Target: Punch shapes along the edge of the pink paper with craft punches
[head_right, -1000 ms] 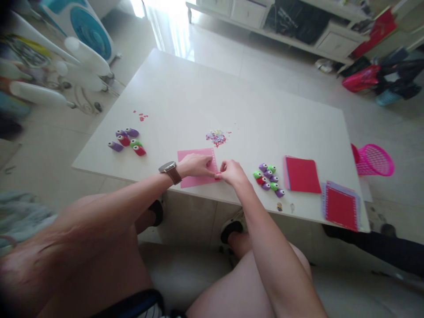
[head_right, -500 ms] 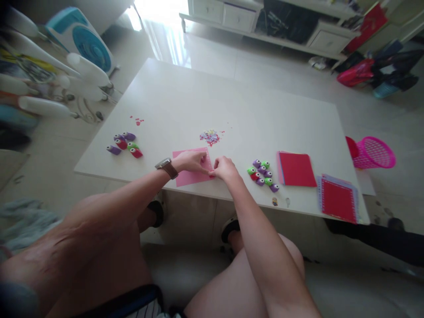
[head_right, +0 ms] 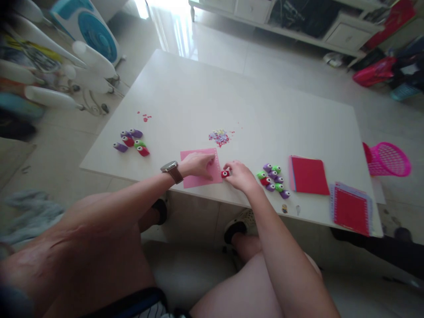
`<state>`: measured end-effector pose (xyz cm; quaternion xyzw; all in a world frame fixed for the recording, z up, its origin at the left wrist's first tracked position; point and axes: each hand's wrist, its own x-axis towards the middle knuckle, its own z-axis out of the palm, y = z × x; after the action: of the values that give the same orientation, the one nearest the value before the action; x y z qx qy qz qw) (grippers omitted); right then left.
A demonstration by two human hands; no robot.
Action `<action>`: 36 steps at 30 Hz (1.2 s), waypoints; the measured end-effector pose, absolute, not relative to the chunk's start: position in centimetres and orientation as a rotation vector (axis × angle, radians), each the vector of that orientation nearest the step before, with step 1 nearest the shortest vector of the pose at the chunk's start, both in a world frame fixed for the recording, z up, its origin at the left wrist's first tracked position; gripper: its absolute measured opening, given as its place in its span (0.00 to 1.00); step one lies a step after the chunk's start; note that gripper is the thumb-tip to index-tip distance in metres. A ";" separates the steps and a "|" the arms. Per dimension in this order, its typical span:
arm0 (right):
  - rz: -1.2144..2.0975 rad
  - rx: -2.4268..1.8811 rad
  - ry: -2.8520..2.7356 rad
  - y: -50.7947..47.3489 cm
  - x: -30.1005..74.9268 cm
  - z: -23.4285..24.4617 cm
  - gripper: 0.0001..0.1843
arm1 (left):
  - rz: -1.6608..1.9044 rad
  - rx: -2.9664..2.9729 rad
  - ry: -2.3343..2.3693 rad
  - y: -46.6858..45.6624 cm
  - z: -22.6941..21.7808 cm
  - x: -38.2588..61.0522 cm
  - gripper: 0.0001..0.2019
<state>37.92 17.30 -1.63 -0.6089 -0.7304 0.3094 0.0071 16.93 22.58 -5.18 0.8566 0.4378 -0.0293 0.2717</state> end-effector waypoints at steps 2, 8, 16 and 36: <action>0.946 -1.908 -2.290 17.4 37.6 -1.5 0.09 | -0.071 2.313 1.177 22.5 -5.3 17.0 0.28; 0.817 -2.160 -2.233 18.2 40.3 -0.4 0.06 | -0.046 2.311 1.169 22.0 -4.8 16.8 0.25; 0.569 -2.548 -2.258 17.4 44.2 -0.4 0.08 | -0.068 2.301 1.144 22.1 -4.6 16.5 0.23; 1.003 -1.710 -2.115 17.5 38.8 -2.7 0.27 | -0.097 2.326 1.158 22.4 -4.9 16.9 0.27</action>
<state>38.77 17.47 -2.65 -0.5855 -0.7242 0.3435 0.1210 16.90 22.35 -4.86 0.8619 0.4291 -0.0360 0.2677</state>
